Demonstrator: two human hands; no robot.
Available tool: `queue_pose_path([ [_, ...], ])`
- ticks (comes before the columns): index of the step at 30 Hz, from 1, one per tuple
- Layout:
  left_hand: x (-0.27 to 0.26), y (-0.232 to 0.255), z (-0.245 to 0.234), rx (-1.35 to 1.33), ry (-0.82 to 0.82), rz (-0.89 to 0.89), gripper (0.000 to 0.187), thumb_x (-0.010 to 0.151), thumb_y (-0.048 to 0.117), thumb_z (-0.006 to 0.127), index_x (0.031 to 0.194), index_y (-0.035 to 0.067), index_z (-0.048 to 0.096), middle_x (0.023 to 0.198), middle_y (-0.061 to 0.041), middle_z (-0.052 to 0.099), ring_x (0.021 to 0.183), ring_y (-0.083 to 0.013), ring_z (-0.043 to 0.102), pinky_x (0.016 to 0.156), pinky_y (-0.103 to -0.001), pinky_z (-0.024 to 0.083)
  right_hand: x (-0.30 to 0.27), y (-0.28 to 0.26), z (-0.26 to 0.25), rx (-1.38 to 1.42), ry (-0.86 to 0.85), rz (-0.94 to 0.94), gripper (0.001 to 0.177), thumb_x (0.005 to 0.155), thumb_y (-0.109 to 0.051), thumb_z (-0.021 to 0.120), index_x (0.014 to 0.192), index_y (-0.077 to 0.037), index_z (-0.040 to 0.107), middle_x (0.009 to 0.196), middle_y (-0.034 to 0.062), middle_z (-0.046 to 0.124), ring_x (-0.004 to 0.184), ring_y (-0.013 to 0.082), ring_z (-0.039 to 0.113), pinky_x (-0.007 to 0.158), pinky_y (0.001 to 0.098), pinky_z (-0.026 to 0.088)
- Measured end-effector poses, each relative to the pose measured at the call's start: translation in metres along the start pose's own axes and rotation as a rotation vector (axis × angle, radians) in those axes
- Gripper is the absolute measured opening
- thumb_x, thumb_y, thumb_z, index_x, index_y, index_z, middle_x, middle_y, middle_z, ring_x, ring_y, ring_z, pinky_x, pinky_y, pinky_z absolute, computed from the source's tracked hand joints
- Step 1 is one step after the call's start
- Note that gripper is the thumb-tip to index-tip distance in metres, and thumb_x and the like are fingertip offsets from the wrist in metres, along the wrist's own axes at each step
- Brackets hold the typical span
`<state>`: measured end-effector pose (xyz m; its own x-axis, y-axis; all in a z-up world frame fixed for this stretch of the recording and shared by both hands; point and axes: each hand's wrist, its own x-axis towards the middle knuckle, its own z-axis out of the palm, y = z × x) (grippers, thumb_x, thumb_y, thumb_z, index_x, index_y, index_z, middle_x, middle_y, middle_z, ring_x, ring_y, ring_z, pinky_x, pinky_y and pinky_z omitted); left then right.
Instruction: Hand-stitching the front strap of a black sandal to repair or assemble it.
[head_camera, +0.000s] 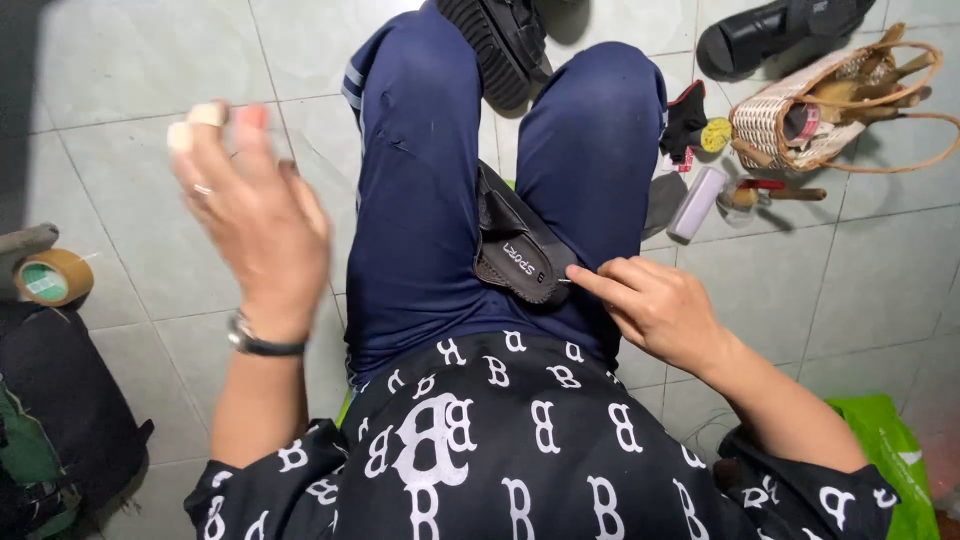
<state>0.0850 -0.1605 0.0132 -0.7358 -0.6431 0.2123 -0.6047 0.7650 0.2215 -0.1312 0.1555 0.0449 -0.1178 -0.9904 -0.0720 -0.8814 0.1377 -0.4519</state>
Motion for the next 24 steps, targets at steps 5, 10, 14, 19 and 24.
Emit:
queue_pose_path([
  [5, -0.032, 0.110, 0.007, -0.908, -0.209, 0.382, 0.037, 0.078, -0.001, 0.052, 0.114, -0.005, 0.054, 0.106, -0.020, 0.055, 0.101, -0.0399, 0.052, 0.090, -0.049, 0.043, 0.002, -0.001, -0.007, -0.160, -0.073, -0.024, 0.038, 0.091, -0.008, 0.053, 0.124, -0.024, 0.061, 0.084, -0.0034, 0.059, 0.067, 0.0166, 0.056, 0.050, 0.0284, 0.046],
  [10, -0.066, 0.132, 0.068, -0.916, -0.309, 0.477, 0.044, 0.089, 0.031, 0.064, 0.120, 0.001, 0.054, 0.103, -0.012, 0.054, 0.098, -0.0328, 0.059, 0.083, -0.039, 0.049, 0.003, -0.004, -0.003, -0.332, -0.061, -0.029, 0.032, 0.090, -0.012, 0.053, 0.116, -0.026, 0.064, 0.078, -0.0038, 0.057, 0.063, 0.0148, 0.054, 0.051, 0.0257, 0.049],
  [14, -0.068, 0.135, 0.073, -0.924, -0.097, 0.454, 0.042, 0.084, 0.035, 0.068, 0.109, 0.002, 0.060, 0.100, -0.012, 0.055, 0.089, -0.0327, 0.059, 0.080, -0.042, 0.050, 0.004, 0.000, 0.025, -0.328, -0.042, -0.123, 0.024, 0.088, -0.013, 0.050, 0.109, -0.016, 0.061, 0.074, -0.0036, 0.048, 0.063, 0.0146, 0.054, 0.047, 0.0243, 0.048],
  [19, -0.069, 0.135, 0.048, -0.592, 0.142, 0.533, 0.024, 0.091, 0.032, 0.061, 0.085, 0.008, 0.063, 0.095, -0.010, 0.058, 0.078, -0.0267, 0.053, 0.080, -0.042, 0.047, 0.016, -0.011, 0.011, -0.281, -0.049, -0.125, 0.017, 0.090, -0.012, 0.051, 0.105, -0.012, 0.059, 0.071, -0.0017, 0.048, 0.059, 0.0168, 0.054, 0.042, 0.0265, 0.046],
  [24, -0.057, 0.128, 0.010, -1.909, -0.663, -0.049, 0.008, 0.092, 0.008, 0.061, 0.095, 0.003, 0.066, 0.099, -0.014, 0.066, 0.077, -0.0184, 0.066, 0.072, -0.035, 0.056, 0.017, -0.020, 0.003, -0.071, -0.084, 0.014, 0.021, 0.087, -0.009, 0.056, 0.107, -0.008, 0.057, 0.069, 0.0047, 0.053, 0.061, 0.0245, 0.061, 0.044, 0.0318, 0.051],
])
